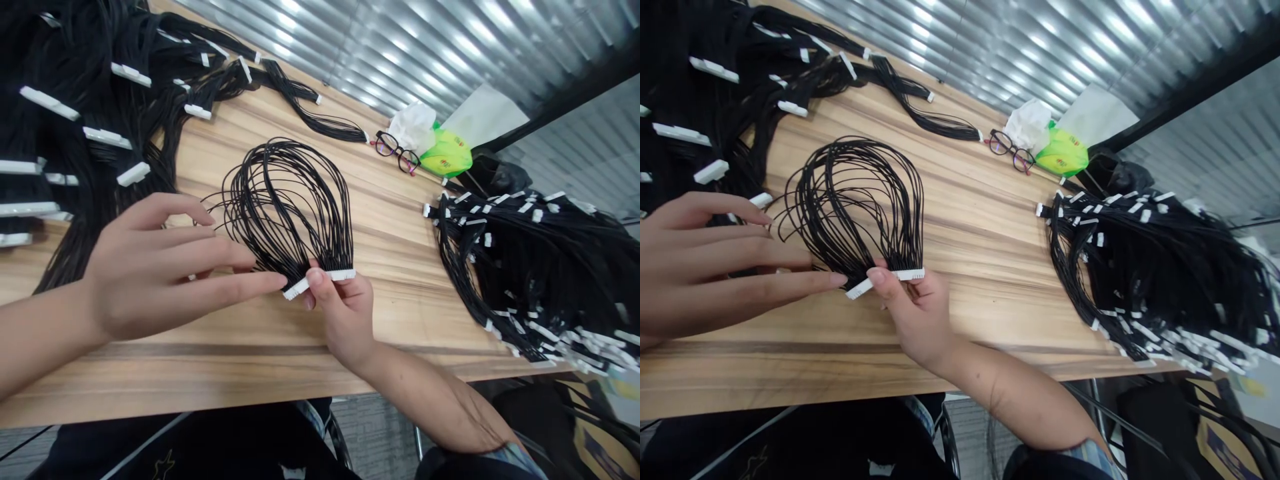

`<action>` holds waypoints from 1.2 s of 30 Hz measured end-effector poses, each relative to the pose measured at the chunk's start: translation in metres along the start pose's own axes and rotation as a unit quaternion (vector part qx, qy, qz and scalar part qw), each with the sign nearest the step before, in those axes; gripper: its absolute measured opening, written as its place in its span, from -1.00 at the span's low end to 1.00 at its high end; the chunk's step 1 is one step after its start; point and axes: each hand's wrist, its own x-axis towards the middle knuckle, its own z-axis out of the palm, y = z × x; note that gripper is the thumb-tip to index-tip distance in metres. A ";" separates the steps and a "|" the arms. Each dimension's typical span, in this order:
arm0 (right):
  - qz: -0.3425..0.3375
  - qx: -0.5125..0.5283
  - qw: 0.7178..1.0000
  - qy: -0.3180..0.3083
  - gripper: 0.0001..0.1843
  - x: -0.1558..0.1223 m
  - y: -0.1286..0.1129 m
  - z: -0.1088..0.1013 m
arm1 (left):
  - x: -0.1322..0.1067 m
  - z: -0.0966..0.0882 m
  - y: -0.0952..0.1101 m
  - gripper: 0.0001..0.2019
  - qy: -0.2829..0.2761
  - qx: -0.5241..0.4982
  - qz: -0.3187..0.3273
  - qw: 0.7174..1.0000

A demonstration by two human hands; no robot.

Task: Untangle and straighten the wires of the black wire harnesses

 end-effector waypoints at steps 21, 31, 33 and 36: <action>-0.037 -0.087 0.995 -0.028 -0.68 0.006 0.003 -0.003 | 0.008 0.012 -0.006 -0.77 -0.063 0.040 0.059 0.995; -0.021 -0.040 0.998 0.031 -0.64 0.020 0.000 -0.009 | -0.005 0.003 0.007 -0.60 -0.095 -0.099 0.081 0.987; -0.022 -0.034 0.999 0.032 -0.65 0.019 0.000 -0.009 | -0.002 0.006 0.004 -0.65 -0.073 -0.084 -0.002 0.994; -0.017 -0.037 0.999 0.026 -0.64 0.016 0.002 -0.009 | 0.003 0.009 -0.005 -0.67 -0.027 -0.014 -0.098 0.995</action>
